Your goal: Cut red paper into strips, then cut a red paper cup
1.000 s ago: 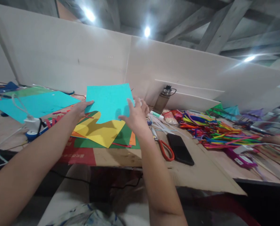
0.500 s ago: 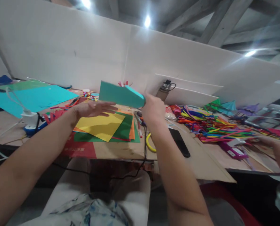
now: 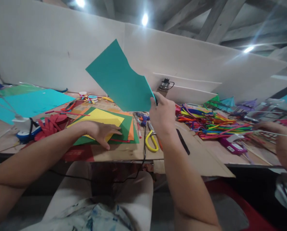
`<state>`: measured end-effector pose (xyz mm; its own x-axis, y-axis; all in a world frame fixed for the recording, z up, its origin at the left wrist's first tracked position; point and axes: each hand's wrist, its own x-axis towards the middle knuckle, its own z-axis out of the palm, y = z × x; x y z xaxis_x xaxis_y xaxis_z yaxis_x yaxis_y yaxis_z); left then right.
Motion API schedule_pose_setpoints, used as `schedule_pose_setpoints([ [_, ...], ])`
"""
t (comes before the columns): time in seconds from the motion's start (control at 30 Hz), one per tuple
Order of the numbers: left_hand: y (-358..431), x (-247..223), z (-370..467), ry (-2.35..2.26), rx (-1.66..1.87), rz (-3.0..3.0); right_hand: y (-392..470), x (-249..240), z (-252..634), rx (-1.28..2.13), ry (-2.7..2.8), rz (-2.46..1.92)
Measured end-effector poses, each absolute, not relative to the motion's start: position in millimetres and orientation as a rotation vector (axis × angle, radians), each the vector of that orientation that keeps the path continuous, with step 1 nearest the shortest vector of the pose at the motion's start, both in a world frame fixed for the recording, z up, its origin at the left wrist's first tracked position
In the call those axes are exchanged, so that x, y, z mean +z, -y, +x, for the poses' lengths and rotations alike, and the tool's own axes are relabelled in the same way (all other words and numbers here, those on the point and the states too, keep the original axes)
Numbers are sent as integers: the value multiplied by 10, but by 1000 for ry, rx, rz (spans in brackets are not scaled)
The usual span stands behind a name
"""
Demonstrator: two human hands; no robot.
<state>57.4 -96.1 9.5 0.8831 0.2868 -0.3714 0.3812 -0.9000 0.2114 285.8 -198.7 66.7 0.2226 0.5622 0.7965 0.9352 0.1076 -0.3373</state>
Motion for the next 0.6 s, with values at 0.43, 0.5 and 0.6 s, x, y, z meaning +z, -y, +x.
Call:
schedule_pose_setpoints([
  [0.43, 972, -12, 614, -586, -302, 2879, 1888, 509, 2651, -397, 1538, -1448],
  [0.5, 995, -9, 590, -605, -289, 2875, 1884, 500, 2622, -389, 1542, -1450],
  [0.6, 976, -29, 529, -599, -241, 2848, 1896, 492, 2593, -373, 1550, -1487],
])
